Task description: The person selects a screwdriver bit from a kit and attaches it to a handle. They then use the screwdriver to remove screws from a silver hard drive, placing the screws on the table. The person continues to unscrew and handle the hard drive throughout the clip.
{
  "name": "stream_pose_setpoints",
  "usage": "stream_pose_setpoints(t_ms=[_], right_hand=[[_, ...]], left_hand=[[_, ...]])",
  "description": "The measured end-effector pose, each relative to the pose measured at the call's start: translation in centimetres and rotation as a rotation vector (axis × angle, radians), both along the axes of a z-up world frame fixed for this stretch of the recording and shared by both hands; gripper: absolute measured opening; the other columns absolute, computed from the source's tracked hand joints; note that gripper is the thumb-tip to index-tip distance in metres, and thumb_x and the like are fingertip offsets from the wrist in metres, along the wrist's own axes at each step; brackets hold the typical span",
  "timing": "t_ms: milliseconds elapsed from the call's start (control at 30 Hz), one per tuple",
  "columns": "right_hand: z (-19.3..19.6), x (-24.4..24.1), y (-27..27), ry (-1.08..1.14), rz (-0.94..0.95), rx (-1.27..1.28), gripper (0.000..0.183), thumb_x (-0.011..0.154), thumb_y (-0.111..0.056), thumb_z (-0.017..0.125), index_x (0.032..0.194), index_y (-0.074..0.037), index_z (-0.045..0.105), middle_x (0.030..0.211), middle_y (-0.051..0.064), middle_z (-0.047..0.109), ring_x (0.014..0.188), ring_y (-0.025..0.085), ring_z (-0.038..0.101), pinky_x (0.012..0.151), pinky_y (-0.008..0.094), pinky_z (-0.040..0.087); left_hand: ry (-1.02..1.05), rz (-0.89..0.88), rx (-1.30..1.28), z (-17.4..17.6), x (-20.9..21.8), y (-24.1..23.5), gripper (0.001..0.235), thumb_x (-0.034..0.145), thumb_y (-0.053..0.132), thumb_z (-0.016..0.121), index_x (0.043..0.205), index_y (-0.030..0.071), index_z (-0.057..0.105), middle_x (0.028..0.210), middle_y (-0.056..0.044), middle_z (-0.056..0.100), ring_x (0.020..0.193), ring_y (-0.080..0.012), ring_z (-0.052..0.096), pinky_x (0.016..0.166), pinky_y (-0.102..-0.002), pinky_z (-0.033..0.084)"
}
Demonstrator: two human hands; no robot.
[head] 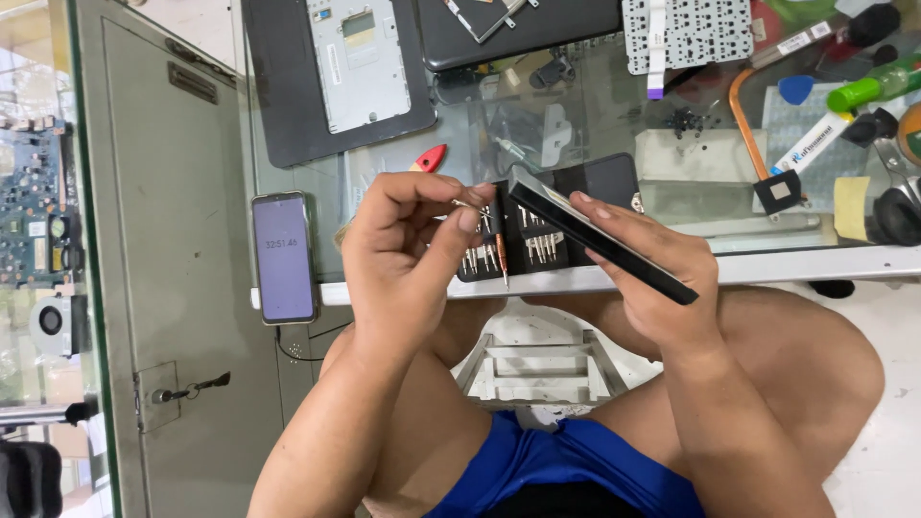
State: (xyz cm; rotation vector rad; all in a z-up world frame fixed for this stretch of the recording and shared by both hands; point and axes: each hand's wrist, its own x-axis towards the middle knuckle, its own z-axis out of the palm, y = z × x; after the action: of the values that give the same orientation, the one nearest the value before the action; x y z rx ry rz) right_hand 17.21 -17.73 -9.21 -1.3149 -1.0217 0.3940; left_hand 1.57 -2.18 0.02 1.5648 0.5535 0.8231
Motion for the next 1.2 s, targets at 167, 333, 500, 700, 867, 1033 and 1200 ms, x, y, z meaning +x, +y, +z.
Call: stream_pose_setpoints(t_ms=[167,333,500,700,867,1033,1200], right_hand=[[-3.1,1.0,0.2,-0.002,0.094,0.184,0.030,0.095,0.010,0.067,0.124,0.002,0.062,0.133,0.028,0.064,0.133,0.045,0.066,0.120,0.050,0.059],[-5.9,2.3,0.0,0.187,0.203,0.299,0.030,0.101,-0.004,0.063,0.130,-0.012,0.065,0.138,0.021,0.064,0.139,0.042,0.062,0.127,0.053,0.054],[-7.1,2.9,0.3,0.178,0.246,0.347,0.028,0.103,-0.014,0.064,0.131,-0.018,0.067,0.140,0.019,0.063,0.140,0.043,0.060,0.126,0.052,0.048],[-6.2,2.7,0.2,0.193,0.236,0.316,0.031,0.099,-0.010,0.068,0.130,-0.016,0.067,0.137,0.018,0.065,0.138,0.042,0.062,0.125,0.052,0.052],[-1.9,1.7,0.4,-0.010,0.081,0.149,0.028,0.094,-0.005,0.071,0.120,-0.001,0.065,0.129,0.024,0.067,0.130,0.046,0.068,0.118,0.053,0.058],[-0.8,0.7,0.5,0.053,0.131,0.052,0.029,0.095,0.007,0.066,0.124,0.003,0.066,0.132,0.023,0.067,0.133,0.039,0.067,0.119,0.045,0.055],[1.6,-0.3,1.0,0.094,0.137,-0.076,0.033,0.095,0.009,0.065,0.128,0.002,0.065,0.135,0.021,0.067,0.131,0.032,0.067,0.116,0.037,0.056]], left_hand=[[-0.110,-0.108,-0.038,0.1,-0.3,-0.8,0.013,0.100,0.002,0.065,0.110,0.005,0.056,0.102,-0.013,0.067,0.113,-0.0316,0.075,0.084,-0.030,0.067],[-0.202,-0.249,-0.095,0.5,-0.1,-1.5,0.011,0.102,0.004,0.063,0.110,0.004,0.056,0.105,-0.011,0.063,0.099,-0.0211,0.070,0.117,-0.046,0.059],[-0.125,-0.282,-0.075,0.4,-0.7,-1.6,0.012,0.100,0.004,0.066,0.109,0.007,0.059,0.109,-0.011,0.066,0.122,-0.0329,0.072,0.099,-0.032,0.064],[-0.100,-0.265,-0.054,0.4,-0.8,-1.4,0.011,0.100,0.004,0.066,0.108,0.006,0.059,0.107,-0.012,0.066,0.121,-0.0329,0.073,0.094,-0.030,0.064],[-0.142,-0.186,-0.006,0.4,-0.4,-0.7,0.011,0.101,0.000,0.061,0.108,0.004,0.054,0.101,-0.014,0.064,0.107,-0.0298,0.072,0.113,-0.049,0.061],[0.066,-0.047,0.678,0.3,-0.3,-1.1,0.014,0.096,0.003,0.072,0.104,0.010,0.063,0.102,-0.001,0.072,0.106,-0.0268,0.066,0.099,-0.038,0.057],[-0.028,-0.157,0.782,0.8,0.9,-1.6,0.012,0.097,0.000,0.071,0.102,0.008,0.063,0.103,-0.007,0.074,0.100,-0.0281,0.074,0.092,-0.036,0.051]])
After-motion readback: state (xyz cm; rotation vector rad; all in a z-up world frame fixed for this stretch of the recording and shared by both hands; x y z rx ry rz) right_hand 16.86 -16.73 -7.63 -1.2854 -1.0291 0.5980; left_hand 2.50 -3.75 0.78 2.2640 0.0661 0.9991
